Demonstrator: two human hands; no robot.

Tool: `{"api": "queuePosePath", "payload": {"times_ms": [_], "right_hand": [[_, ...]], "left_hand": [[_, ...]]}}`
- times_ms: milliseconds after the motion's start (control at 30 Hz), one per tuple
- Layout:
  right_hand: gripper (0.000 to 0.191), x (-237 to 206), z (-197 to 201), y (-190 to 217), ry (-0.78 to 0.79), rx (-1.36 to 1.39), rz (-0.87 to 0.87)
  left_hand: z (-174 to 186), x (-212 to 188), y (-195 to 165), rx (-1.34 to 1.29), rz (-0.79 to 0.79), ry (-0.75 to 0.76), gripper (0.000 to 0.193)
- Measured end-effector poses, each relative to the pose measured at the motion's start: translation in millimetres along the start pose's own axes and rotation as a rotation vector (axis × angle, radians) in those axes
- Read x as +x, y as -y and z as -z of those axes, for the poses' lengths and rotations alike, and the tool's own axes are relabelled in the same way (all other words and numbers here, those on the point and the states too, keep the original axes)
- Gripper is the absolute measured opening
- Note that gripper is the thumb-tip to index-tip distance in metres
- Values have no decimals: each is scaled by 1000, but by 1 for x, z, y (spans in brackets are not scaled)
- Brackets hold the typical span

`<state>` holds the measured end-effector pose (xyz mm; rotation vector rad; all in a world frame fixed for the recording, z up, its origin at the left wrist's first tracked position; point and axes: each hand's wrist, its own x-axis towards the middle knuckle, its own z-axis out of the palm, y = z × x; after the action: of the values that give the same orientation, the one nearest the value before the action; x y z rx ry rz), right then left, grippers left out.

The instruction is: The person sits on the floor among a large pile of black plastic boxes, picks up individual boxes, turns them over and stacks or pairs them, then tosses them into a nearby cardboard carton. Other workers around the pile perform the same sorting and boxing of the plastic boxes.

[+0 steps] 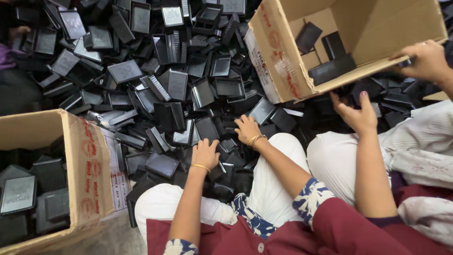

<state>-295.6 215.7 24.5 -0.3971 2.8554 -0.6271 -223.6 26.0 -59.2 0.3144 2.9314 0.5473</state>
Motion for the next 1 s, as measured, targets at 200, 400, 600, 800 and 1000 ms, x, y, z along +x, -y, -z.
{"api": "queuePosePath", "payload": {"times_ms": [200,400,600,800,1000], "right_hand": [[31,-21,2,-12,-40,-186,196],[32,-27,-19,-36,-13,-59,388],[40,-62,0,-57,-464,178,244],[78,-102,20,-67,-235,930,108],[87,-124,-21,-32,132,1232,17]], "left_hand": [[23,-34,-17,28,-50,182,74],[22,-84,-39,198,99,-106,70],[4,-74,-13,56,124,-97,54],[7,-45,12,-63,401,-208,39],[48,-87,-55,-494,78,-466,33]]}}
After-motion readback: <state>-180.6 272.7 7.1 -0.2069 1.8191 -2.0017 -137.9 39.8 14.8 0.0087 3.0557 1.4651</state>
